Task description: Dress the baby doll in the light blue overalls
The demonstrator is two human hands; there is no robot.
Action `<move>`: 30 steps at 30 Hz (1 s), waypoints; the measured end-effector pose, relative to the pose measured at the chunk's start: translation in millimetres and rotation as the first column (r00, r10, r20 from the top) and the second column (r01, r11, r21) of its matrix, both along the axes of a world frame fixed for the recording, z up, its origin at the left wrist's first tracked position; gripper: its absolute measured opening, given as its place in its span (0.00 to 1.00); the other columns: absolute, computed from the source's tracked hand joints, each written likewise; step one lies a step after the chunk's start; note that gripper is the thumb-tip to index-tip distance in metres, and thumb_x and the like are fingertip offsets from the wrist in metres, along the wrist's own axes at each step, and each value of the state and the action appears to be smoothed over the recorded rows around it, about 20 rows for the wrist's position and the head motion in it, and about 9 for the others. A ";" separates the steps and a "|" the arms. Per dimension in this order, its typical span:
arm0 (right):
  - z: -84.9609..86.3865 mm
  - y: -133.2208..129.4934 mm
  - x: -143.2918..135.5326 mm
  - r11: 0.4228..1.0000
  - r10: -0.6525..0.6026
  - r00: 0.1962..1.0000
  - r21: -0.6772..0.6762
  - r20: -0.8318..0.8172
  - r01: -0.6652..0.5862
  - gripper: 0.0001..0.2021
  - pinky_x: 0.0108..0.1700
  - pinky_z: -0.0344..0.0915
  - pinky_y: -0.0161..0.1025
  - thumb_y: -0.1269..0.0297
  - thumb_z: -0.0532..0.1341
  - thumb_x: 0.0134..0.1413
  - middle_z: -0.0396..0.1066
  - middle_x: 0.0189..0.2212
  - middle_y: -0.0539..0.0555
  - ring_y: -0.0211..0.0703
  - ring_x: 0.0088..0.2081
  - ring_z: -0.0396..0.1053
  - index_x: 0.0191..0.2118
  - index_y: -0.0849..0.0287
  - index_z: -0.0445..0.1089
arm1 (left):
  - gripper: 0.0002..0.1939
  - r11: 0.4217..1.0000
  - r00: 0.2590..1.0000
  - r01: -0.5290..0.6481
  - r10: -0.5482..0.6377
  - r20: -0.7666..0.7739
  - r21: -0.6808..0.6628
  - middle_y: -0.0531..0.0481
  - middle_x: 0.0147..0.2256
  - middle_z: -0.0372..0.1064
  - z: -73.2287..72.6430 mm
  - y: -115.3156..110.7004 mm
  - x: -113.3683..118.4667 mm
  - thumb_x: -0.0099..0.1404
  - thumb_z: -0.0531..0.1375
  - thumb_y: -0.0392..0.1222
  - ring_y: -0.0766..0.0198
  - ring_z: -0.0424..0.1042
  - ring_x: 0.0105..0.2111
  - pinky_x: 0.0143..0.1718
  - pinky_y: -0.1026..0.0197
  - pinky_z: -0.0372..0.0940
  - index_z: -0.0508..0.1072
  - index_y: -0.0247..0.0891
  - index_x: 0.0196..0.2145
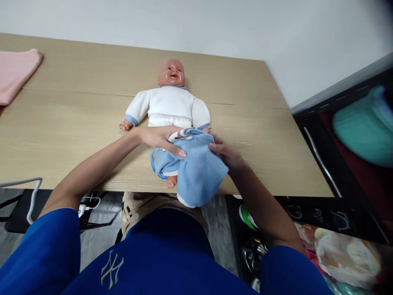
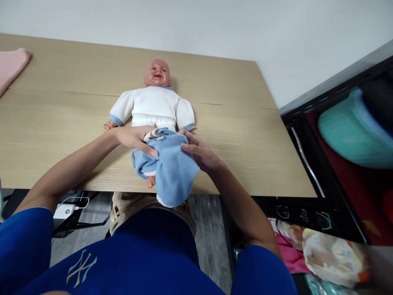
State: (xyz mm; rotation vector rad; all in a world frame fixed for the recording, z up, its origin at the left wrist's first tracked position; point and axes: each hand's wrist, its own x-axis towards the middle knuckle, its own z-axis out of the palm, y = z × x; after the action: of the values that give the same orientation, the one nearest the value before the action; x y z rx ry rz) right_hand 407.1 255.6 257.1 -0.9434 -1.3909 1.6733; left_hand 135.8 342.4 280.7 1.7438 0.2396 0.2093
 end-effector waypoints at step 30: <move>-9.6 -30.4 22.6 0.972 0.233 0.935 -0.029 0.269 -0.234 0.32 0.60 0.83 0.55 0.36 0.80 0.58 0.87 0.51 0.56 0.61 0.56 0.83 0.59 0.51 0.84 | 0.22 0.987 0.989 -0.141 0.143 -0.022 0.078 0.43 0.44 0.84 -10.9 -5.0 3.3 0.74 0.72 0.60 0.53 0.82 0.46 0.54 0.54 0.76 0.84 0.36 0.47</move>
State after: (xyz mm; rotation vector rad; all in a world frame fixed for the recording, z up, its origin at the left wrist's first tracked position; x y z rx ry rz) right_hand 429.6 225.2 247.6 -1.0699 -1.7463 1.7616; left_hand 139.1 337.4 269.7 1.8072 0.3810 0.3013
